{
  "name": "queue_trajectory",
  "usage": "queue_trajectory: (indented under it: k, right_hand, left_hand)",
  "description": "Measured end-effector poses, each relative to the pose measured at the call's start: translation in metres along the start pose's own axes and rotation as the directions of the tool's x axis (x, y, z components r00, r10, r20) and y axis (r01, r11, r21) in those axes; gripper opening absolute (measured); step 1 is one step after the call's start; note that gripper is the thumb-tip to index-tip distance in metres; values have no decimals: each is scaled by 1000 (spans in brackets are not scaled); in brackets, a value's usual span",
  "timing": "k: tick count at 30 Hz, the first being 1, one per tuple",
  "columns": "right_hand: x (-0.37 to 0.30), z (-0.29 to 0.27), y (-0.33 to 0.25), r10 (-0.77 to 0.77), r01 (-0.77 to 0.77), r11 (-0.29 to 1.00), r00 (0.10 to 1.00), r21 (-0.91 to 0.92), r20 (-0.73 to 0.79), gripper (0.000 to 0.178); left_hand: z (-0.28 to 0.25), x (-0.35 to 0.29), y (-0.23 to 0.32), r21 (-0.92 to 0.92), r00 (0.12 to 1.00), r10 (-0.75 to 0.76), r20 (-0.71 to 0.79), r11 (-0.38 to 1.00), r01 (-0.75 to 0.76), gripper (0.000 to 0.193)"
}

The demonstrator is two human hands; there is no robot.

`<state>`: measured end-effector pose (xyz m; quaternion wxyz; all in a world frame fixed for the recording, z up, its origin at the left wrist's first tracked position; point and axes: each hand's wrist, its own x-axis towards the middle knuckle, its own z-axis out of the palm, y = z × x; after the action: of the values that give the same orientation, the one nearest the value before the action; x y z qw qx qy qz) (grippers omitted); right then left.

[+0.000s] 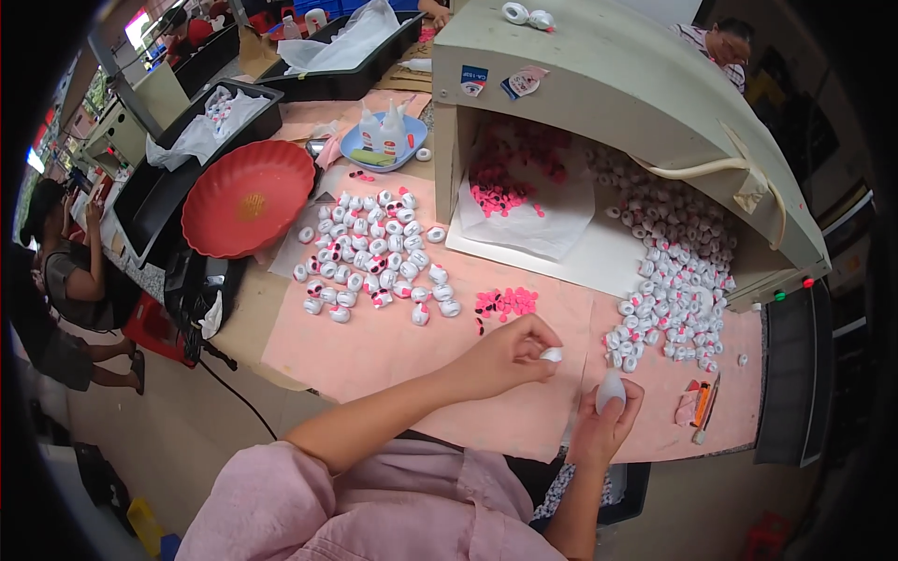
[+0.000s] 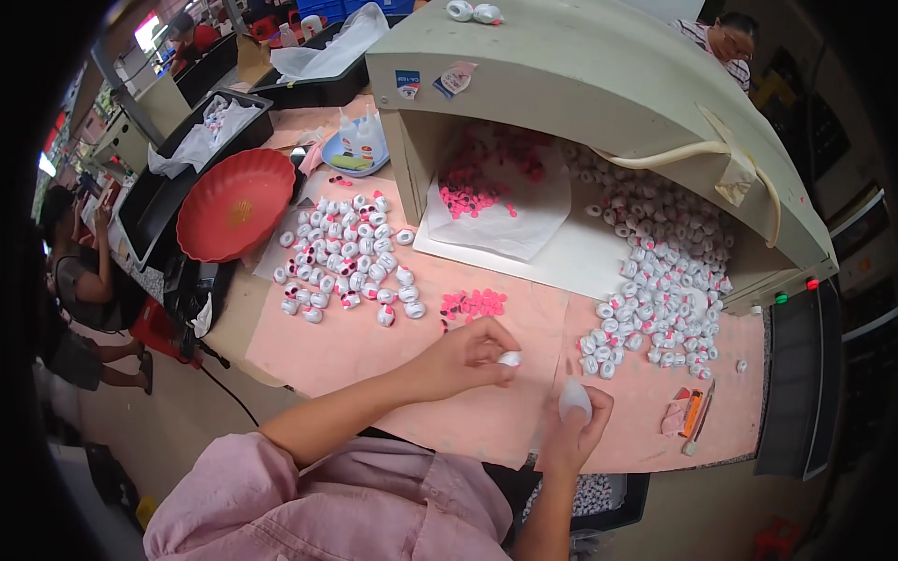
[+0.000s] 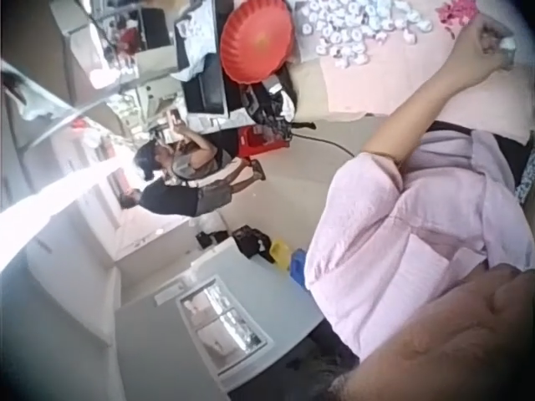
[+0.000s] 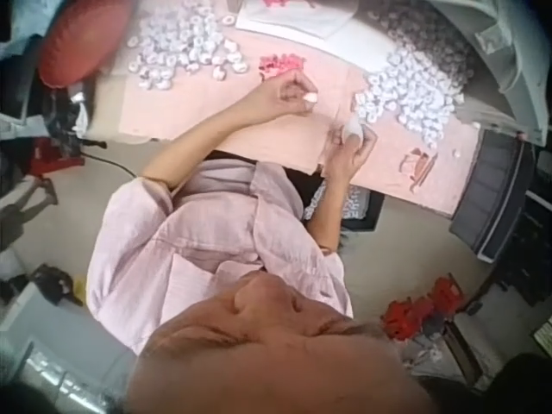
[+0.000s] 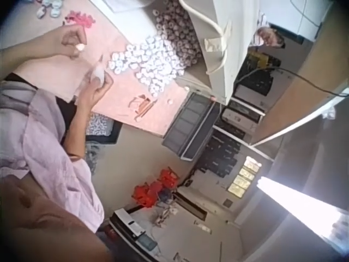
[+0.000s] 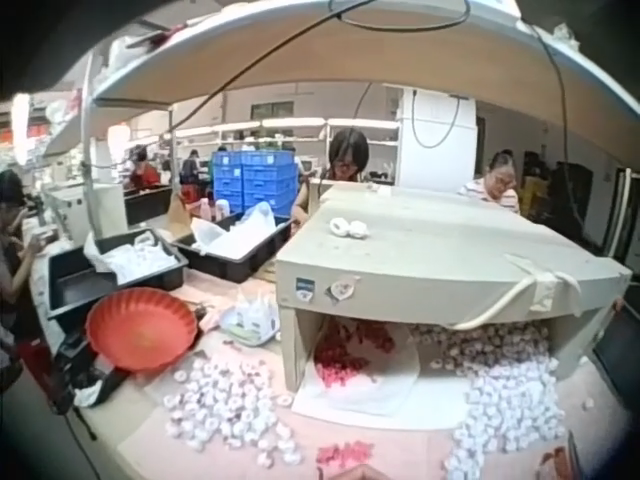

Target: The person applies adhesive to plastic figurine parts using a squeeze bottle and attaches small decorative pieces to them by hand.

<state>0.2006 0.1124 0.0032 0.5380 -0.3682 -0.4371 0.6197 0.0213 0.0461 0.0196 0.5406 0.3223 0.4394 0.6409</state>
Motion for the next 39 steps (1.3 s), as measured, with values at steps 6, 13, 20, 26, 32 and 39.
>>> queue_trajectory:
  k: [6, 13, 20, 26, 32, 39]
  right_hand:
    - [-12, 16, 14, 15, 4, 993, 987, -120, 158, 25]
    - [-20, 25, 20, -34, 118, 964, 944, -239, 329, 21]
    - [-26, 43, 13, 35, 24, 991, 909, -134, 415, 31]
    - [-30, 61, -1, 206, -166, 979, 814, -123, 544, 25]
    - [-38, 72, 3, 361, -491, 870, 700, 48, 616, 20]
    - [-43, 71, 10, 345, -411, 912, 746, -14, 570, 29]
  left_hand:
    - [-41, -72, 8, -112, 974, -222, -39, 970, 216, 40]
    - [-38, -89, 38, 762, 943, 252, -217, 647, 2, 43]
    - [-85, -86, 36, 941, 865, 454, -215, 332, 60, 34]
    - [-71, -87, 34, 723, 877, 401, -263, 684, -96, 37]
    - [-35, -92, 37, 378, 962, 211, -171, 916, -134, 36]
    - [-26, -91, 28, 368, 964, 221, -151, 917, -152, 38]
